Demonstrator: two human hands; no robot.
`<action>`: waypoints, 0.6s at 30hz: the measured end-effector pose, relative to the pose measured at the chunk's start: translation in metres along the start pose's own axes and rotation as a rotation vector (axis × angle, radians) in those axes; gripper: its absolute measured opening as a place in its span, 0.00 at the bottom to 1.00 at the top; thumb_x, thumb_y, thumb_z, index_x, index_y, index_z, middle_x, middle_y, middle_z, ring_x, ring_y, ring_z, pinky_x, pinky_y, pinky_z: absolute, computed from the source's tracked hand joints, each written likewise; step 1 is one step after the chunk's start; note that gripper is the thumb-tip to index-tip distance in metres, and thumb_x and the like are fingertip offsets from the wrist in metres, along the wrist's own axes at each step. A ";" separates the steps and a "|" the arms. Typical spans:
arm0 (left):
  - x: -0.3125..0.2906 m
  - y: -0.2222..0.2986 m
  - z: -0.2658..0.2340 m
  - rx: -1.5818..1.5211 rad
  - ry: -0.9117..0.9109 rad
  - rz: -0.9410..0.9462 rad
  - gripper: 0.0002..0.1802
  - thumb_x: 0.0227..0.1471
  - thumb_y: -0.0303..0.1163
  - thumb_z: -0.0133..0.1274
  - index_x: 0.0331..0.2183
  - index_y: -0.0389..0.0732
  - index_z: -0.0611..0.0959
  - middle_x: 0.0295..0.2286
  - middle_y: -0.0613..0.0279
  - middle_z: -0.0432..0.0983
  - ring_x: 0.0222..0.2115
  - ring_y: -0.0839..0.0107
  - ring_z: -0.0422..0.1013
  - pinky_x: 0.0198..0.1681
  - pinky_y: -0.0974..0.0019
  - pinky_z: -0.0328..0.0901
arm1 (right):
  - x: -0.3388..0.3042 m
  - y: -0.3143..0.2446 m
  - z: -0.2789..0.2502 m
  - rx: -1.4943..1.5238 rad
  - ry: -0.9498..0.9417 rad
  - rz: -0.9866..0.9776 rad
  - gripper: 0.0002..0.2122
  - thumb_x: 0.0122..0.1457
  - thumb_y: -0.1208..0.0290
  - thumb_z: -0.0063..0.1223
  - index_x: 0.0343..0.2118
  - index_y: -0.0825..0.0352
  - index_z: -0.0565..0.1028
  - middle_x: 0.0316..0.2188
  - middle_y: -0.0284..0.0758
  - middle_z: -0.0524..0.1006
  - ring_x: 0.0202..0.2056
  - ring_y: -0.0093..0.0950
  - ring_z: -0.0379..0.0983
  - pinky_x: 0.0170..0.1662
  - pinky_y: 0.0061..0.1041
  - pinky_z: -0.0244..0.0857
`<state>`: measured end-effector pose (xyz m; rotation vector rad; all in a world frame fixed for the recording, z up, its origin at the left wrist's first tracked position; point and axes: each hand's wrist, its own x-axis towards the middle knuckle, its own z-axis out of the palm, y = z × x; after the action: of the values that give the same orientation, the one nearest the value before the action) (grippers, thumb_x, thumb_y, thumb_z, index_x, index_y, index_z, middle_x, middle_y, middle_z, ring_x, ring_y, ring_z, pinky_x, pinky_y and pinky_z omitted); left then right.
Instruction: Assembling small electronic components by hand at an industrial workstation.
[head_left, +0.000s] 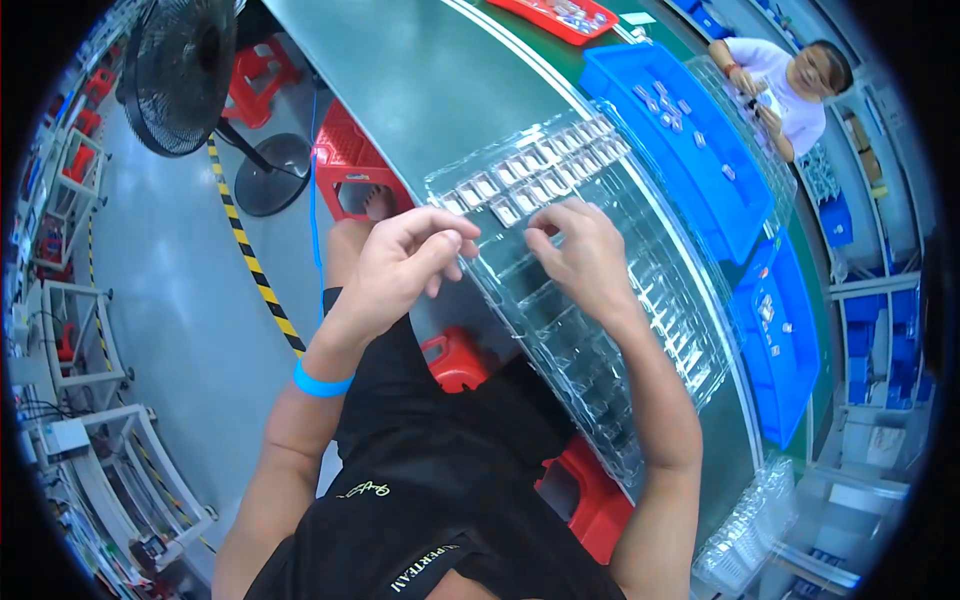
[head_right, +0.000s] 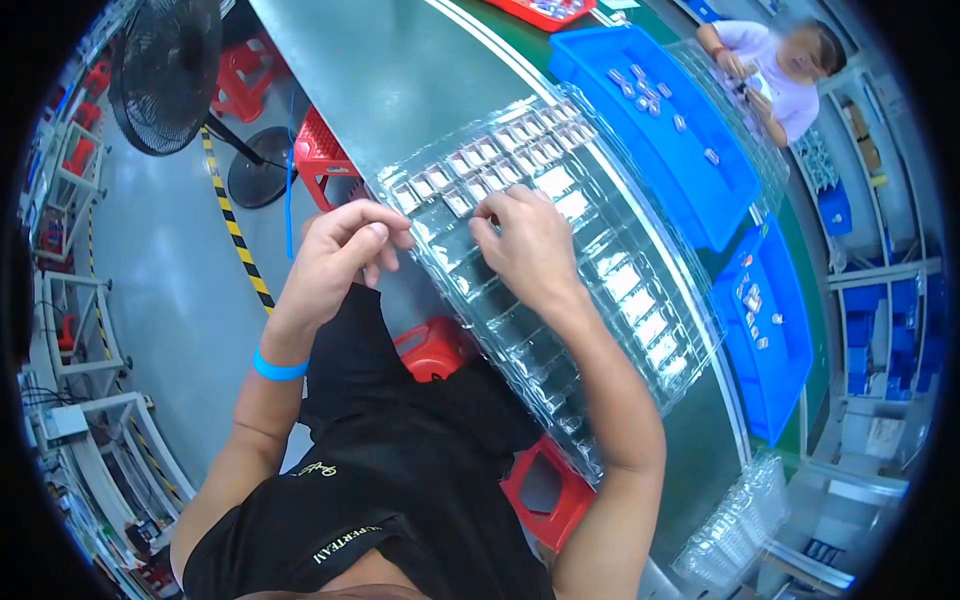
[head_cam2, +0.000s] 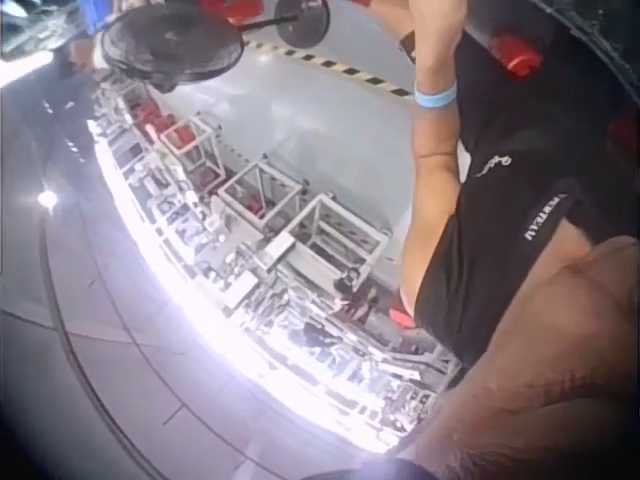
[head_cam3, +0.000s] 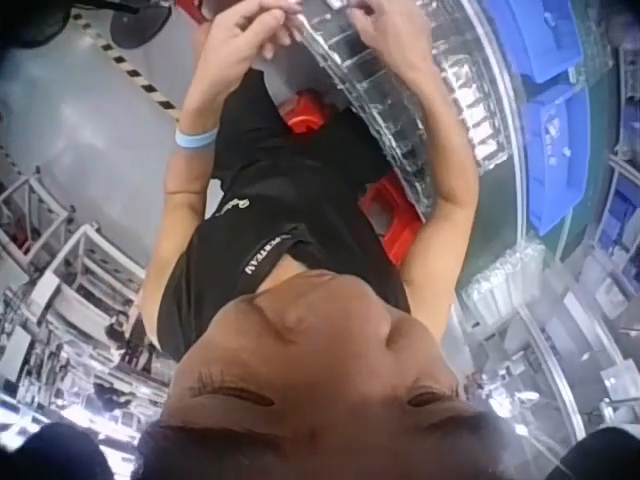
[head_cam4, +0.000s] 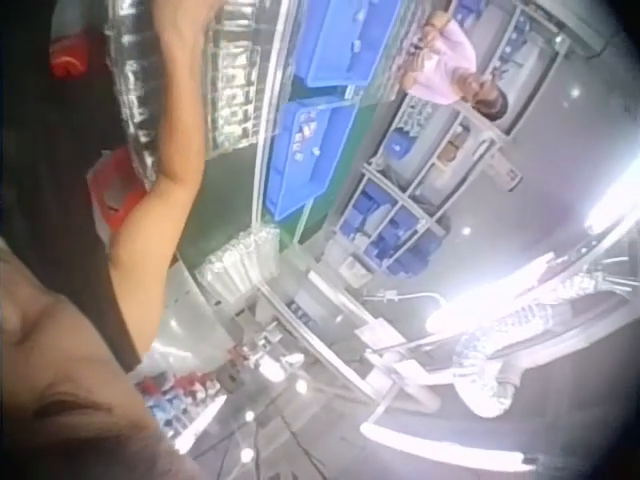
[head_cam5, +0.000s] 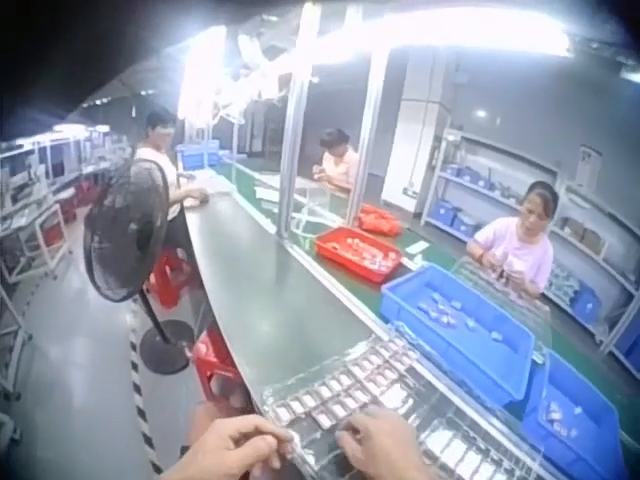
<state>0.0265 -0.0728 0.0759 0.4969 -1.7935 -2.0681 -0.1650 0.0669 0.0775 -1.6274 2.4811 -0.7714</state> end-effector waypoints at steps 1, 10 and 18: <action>-0.006 -0.013 -0.010 -0.067 0.020 0.004 0.12 0.62 0.28 0.45 0.41 0.34 0.80 0.34 0.59 0.79 0.28 0.81 0.72 0.25 0.79 0.65 | 0.009 -0.012 0.009 -0.077 -0.013 0.023 0.08 0.53 0.66 0.57 0.29 0.66 0.81 0.30 0.39 0.78 0.37 0.38 0.75 0.43 0.35 0.67; -0.010 -0.042 -0.019 -0.131 0.063 -0.043 0.12 0.61 0.27 0.48 0.45 0.34 0.79 0.35 0.60 0.79 0.28 0.82 0.72 0.26 0.78 0.65 | 0.038 -0.024 0.040 -0.256 -0.080 0.100 0.10 0.53 0.65 0.56 0.26 0.69 0.80 0.26 0.44 0.78 0.34 0.43 0.76 0.40 0.41 0.70; -0.006 -0.046 0.003 -0.404 -0.048 0.018 0.23 0.58 0.27 0.55 0.53 0.30 0.72 0.42 0.55 0.77 0.38 0.74 0.74 0.37 0.68 0.73 | 0.002 -0.063 -0.008 0.277 -0.173 0.055 0.06 0.50 0.72 0.60 0.28 0.69 0.80 0.26 0.38 0.76 0.27 0.30 0.73 0.30 0.28 0.65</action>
<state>0.0285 -0.0613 0.0304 0.3158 -1.3411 -2.3625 -0.1160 0.0487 0.1131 -1.4571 2.1793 -0.8799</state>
